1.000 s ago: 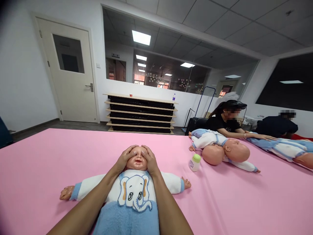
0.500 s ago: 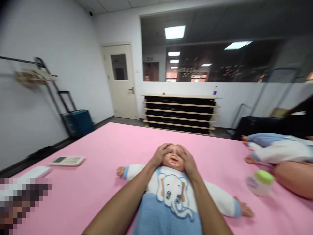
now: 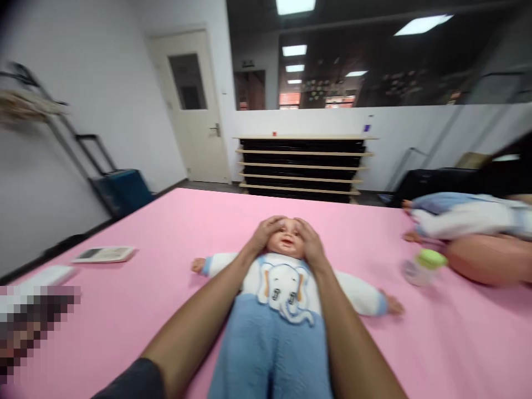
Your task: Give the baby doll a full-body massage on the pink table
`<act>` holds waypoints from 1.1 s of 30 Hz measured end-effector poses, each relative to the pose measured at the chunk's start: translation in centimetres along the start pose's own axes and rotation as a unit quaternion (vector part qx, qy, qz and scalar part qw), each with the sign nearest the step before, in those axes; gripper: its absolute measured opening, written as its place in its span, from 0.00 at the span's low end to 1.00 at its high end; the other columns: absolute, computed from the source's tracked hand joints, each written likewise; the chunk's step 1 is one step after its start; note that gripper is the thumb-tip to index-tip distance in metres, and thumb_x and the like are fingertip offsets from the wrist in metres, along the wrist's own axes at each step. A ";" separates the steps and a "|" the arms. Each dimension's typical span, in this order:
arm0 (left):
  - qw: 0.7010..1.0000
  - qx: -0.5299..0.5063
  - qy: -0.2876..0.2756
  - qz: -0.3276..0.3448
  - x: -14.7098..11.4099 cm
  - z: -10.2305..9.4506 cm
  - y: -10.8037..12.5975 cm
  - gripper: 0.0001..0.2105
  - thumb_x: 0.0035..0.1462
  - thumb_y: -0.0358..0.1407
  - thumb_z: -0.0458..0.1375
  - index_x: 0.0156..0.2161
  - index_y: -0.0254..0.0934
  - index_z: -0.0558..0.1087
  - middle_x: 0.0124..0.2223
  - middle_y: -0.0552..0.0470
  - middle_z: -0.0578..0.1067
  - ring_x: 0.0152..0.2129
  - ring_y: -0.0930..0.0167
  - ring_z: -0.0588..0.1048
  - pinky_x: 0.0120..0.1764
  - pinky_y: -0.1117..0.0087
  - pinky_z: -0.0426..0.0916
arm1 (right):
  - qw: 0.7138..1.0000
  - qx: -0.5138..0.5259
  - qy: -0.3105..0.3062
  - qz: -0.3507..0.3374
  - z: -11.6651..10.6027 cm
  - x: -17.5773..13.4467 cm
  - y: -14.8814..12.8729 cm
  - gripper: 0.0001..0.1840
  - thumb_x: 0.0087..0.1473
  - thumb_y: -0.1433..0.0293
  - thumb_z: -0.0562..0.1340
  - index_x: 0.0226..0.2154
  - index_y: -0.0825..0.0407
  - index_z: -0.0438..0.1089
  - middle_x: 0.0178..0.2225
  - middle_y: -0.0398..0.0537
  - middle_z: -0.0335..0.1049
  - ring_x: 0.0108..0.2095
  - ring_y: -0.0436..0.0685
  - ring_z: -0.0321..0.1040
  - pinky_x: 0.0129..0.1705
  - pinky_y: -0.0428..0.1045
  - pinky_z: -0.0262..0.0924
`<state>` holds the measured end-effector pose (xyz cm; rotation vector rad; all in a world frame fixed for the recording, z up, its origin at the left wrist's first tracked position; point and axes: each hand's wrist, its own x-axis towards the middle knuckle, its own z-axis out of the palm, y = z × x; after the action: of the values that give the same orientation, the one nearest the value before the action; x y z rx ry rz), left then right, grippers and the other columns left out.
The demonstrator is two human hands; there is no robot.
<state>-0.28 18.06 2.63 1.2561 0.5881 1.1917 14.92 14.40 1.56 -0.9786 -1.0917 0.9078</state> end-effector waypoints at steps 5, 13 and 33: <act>0.999 -0.028 -0.029 -0.021 0.1 -0.3 -0.4 0.22 0.47 0.44 0.65 0.46 0.33 0.73 0.41 0.47 0.76 0.38 0.67 0.73 0.47 0.64 0.65 | 1.000 0.017 -0.018 0.007 0.0 0.2 0.4 0.24 0.50 0.54 0.62 0.45 0.51 0.72 0.48 0.47 0.72 0.50 0.58 0.67 0.58 0.55 0.58; 0.999 -0.026 -0.024 -0.028 -0.4 -0.1 0.0 0.22 0.50 0.47 0.62 0.47 0.34 0.72 0.41 0.47 0.75 0.38 0.67 0.73 0.44 0.66 0.67 | 0.999 0.045 -0.020 0.000 0.1 0.3 1.0 0.20 0.52 0.57 0.60 0.44 0.50 0.73 0.47 0.45 0.73 0.51 0.57 0.66 0.57 0.52 0.56; 0.999 -0.019 0.036 0.008 0.4 -0.3 -0.7 0.19 0.50 0.48 0.62 0.40 0.35 0.76 0.43 0.47 0.77 0.42 0.63 0.73 0.48 0.64 0.66 | 0.998 0.034 -0.043 0.021 0.1 -0.3 0.3 0.25 0.46 0.57 0.67 0.47 0.47 0.70 0.47 0.44 0.72 0.49 0.59 0.66 0.55 0.53 0.58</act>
<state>-0.15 18.62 1.98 1.1920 0.6059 1.2604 14.71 14.27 1.18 -0.9166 -1.1093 1.0234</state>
